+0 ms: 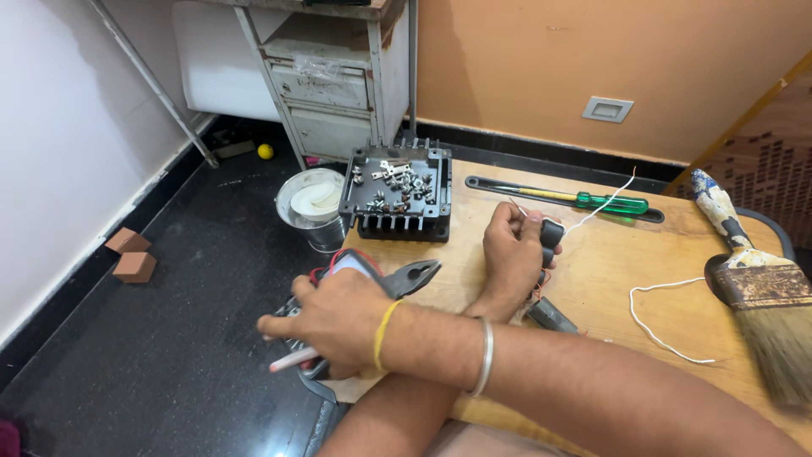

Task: The person handles a black cylindrical capacitor and uses wire strippers to strip the insulation from white and red wires connected to it.

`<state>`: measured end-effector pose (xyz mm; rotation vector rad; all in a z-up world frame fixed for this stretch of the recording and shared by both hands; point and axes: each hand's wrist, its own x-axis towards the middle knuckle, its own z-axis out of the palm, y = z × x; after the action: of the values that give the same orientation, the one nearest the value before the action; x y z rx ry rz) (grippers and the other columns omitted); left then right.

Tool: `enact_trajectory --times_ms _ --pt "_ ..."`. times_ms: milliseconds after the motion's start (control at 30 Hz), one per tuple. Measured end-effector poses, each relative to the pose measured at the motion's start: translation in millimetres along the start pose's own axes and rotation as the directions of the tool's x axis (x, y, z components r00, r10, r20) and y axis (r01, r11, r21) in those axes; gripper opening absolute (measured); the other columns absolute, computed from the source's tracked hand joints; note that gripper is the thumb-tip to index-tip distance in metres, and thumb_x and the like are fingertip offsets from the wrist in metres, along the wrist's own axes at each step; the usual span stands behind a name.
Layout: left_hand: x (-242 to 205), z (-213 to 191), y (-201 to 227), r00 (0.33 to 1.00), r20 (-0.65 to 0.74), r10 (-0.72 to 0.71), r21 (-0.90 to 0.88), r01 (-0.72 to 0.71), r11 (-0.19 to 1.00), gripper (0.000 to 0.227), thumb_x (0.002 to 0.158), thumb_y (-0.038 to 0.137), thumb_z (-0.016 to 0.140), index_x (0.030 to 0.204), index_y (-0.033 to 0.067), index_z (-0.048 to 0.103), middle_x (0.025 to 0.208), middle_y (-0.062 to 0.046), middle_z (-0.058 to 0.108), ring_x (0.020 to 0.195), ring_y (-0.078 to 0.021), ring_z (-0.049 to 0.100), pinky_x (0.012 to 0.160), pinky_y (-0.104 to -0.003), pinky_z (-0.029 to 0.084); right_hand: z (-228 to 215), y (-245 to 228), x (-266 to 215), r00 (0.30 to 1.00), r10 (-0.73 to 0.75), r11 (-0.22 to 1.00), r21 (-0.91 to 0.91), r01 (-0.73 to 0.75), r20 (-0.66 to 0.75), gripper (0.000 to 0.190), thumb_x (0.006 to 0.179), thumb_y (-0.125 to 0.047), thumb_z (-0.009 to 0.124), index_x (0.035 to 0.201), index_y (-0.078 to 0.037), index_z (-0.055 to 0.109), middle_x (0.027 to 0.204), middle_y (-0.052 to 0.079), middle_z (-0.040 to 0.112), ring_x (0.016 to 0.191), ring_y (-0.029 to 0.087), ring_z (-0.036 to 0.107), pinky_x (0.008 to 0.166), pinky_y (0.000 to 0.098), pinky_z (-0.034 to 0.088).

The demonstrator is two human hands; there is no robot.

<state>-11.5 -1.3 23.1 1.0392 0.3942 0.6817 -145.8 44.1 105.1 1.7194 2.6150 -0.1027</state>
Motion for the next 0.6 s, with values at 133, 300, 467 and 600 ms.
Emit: enact_trajectory --times_ms 133,300,467,600 --pt "-4 7 8 0.996 -0.033 -0.082 -0.005 0.082 0.997 0.016 0.106 0.016 0.051 0.095 0.0071 0.043 0.081 -0.012 0.071 0.045 -0.0124 0.057 0.032 -0.027 0.038 0 29 -18 0.997 -0.044 0.999 0.021 0.043 0.058 0.085 0.062 -0.039 0.088 0.139 -0.042 0.051 0.118 0.014 0.06 0.085 0.033 0.071 0.062 0.0453 0.056" --pt "-14 21 1 0.984 -0.069 -0.165 0.027 0.167 0.986 0.019 0.105 0.018 0.054 0.094 0.0072 0.043 0.08 -0.01 0.071 0.047 -0.0132 0.058 0.032 -0.029 0.037 -12 44 -41 0.994 -0.098 0.995 -0.023 0.099 0.057 0.085 0.056 -0.039 0.092 0.132 -0.041 0.054 0.125 0.013 0.055 0.083 0.035 0.069 0.057 0.0468 0.056" --pt "-16 31 -36 0.992 0.009 -0.126 -0.017 0.126 0.992 0.017 0.105 0.017 0.056 0.096 0.0082 0.044 0.081 -0.01 0.071 0.05 -0.0122 0.06 0.037 -0.029 0.043 -30 53 -55 0.992 0.021 0.995 0.099 -0.034 0.126 0.106 0.045 -0.033 0.088 0.143 -0.025 0.048 0.115 0.011 0.057 0.084 0.035 0.068 0.068 0.0463 0.057" --pt "-18 22 -66 0.996 0.06 -0.061 -0.062 0.065 0.996 0.017 0.105 0.018 0.056 0.096 0.0083 0.045 0.08 -0.008 0.069 0.052 -0.0111 0.058 0.039 -0.028 0.043 -45 67 -75 0.996 0.059 0.976 0.204 -0.07 0.06 0.101 0.047 -0.039 0.085 0.141 -0.024 0.051 0.118 0.011 0.058 0.084 0.036 0.068 0.07 0.0466 0.055"
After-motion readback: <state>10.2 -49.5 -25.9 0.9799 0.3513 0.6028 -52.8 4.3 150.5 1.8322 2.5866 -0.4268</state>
